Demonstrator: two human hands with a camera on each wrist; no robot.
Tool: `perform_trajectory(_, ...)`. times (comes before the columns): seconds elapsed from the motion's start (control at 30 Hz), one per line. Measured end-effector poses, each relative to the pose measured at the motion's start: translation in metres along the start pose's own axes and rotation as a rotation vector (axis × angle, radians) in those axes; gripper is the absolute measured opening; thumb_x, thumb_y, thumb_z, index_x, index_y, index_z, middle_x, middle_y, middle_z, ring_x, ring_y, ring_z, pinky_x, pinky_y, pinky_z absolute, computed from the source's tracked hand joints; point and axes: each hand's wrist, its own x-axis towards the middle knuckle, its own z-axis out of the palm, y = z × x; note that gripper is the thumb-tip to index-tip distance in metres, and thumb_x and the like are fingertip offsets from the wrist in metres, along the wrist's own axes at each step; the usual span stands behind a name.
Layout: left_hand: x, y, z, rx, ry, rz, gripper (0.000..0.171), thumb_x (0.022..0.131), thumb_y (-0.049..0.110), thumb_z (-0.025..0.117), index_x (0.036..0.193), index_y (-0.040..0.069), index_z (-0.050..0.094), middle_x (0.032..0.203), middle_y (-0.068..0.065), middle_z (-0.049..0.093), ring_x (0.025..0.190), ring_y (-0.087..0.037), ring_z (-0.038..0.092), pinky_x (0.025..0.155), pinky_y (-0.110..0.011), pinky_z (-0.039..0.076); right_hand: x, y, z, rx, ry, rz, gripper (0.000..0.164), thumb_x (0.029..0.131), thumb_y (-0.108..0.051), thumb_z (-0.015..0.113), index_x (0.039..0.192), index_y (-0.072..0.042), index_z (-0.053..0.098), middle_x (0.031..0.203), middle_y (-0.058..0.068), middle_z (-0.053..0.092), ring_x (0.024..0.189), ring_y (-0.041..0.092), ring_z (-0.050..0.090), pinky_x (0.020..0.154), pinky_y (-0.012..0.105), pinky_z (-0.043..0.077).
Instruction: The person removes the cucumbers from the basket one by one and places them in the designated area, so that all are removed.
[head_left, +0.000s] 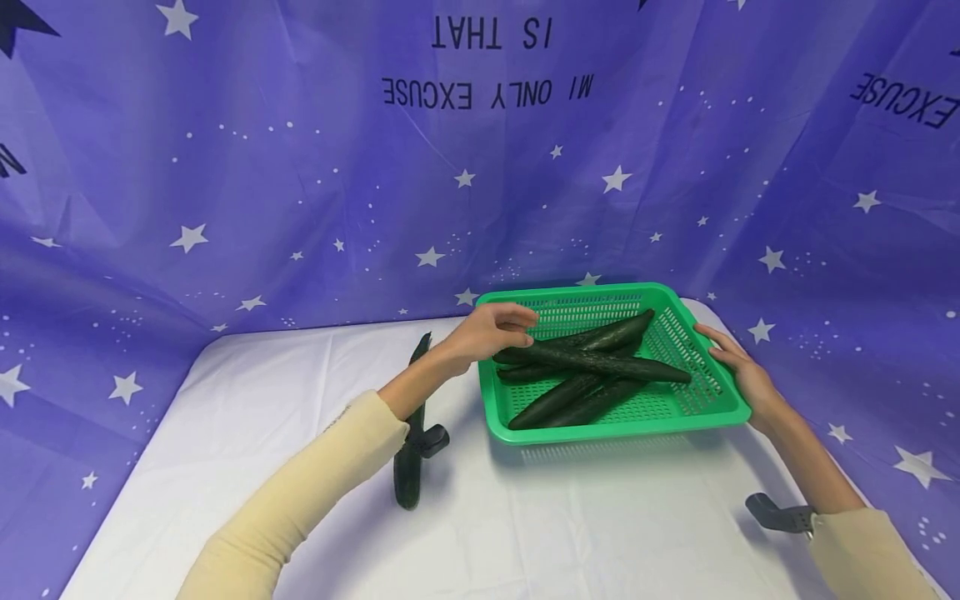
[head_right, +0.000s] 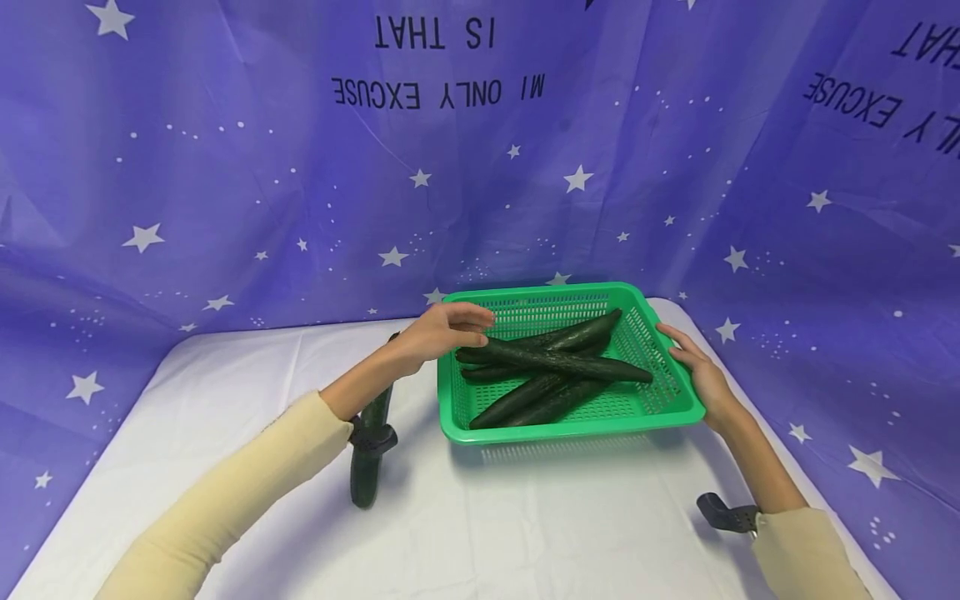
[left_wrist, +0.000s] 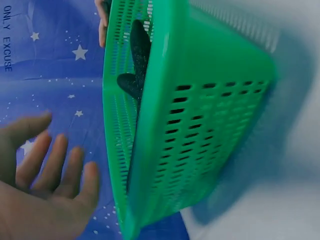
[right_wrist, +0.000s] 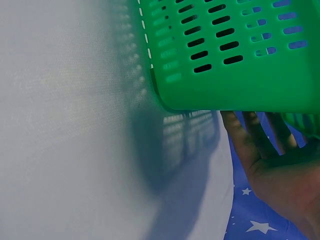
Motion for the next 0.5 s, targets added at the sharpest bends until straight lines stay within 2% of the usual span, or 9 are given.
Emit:
perform_trajectory(0.1, 0.016, 0.003, 0.009, 0.069, -0.118, 0.024, 0.044, 0.094, 0.009, 0.07, 0.137, 0.012, 0.061, 0.139, -0.006, 0.058, 0.132, -0.024, 0.049, 0.104, -0.039, 0.044, 0.0, 0.0, 0.001, -0.005, -0.002, 0.005, 0.047, 0.111, -0.014, 0.03, 0.156, -0.027, 0.034, 0.123, -0.006, 0.059, 0.088, 0.014, 0.068, 0.069, 0.03, 0.058)
perform_trajectory(0.2, 0.031, 0.004, 0.018, 0.118, -0.199, 0.042, 0.045, 0.095, 0.011, 0.07, 0.139, 0.014, 0.059, 0.141, -0.004, 0.057, 0.135, -0.021, 0.046, 0.105, -0.039, 0.043, 0.001, 0.001, 0.001, -0.02, -0.007, 0.006, 0.048, 0.111, -0.015, 0.029, 0.157, -0.027, 0.032, 0.125, -0.007, 0.058, 0.089, 0.014, 0.068, 0.07, 0.03, 0.058)
perform_trajectory(0.4, 0.058, 0.007, 0.034, 0.193, -0.283, 0.085, 0.045, 0.097, 0.01, 0.067, 0.142, 0.014, 0.057, 0.142, 0.0, 0.056, 0.134, -0.012, 0.046, 0.105, -0.036, 0.042, 0.001, 0.001, -0.001, -0.023, -0.008, -0.003, 0.048, 0.111, -0.014, 0.028, 0.157, -0.026, 0.033, 0.126, -0.008, 0.058, 0.092, 0.013, 0.067, 0.071, 0.029, 0.057)
perform_trajectory(0.5, 0.071, 0.008, 0.043, 0.216, -0.337, 0.094, 0.046, 0.098, 0.01, 0.065, 0.144, 0.012, 0.055, 0.144, -0.002, 0.054, 0.135, -0.014, 0.045, 0.106, -0.035, 0.041, 0.001, 0.001, 0.0, -0.021, 0.0, -0.001, 0.048, 0.111, -0.014, 0.028, 0.157, -0.026, 0.034, 0.125, -0.008, 0.058, 0.091, 0.013, 0.067, 0.07, 0.029, 0.058)
